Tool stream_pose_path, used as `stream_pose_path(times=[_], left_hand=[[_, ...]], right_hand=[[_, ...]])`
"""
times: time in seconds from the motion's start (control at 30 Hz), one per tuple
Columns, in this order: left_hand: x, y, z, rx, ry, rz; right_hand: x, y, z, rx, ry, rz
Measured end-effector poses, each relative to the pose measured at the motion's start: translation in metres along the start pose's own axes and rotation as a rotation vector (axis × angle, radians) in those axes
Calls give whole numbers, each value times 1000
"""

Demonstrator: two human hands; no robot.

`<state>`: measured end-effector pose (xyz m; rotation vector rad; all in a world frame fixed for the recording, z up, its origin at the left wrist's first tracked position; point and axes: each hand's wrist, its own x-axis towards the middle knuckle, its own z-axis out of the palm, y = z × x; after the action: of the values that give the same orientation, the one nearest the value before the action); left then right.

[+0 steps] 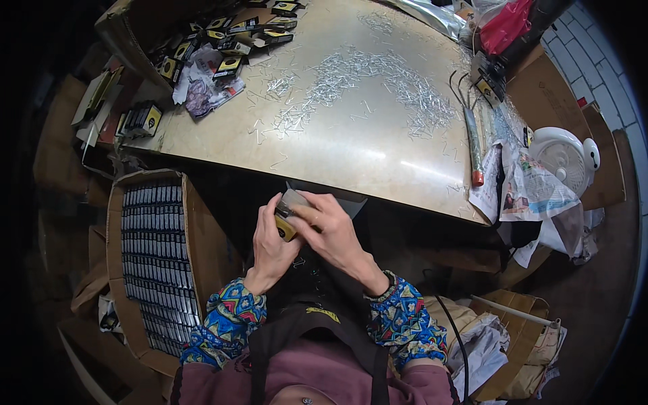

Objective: The recorder is packaging small components into individual boxes and organizing them into a grid layout.

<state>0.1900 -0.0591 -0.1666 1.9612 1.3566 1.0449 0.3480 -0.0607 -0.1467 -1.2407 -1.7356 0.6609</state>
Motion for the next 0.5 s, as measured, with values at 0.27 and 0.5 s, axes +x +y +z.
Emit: stream_pose_path(times=[0.27,0.5], left_hand=[[4,0,-4,41,1,56],[6,-4,-5,0,-32,18]], right_hand=[[6,-9,-10,-183,-35,-139],[5,-11,-7,-133,-8,-128]])
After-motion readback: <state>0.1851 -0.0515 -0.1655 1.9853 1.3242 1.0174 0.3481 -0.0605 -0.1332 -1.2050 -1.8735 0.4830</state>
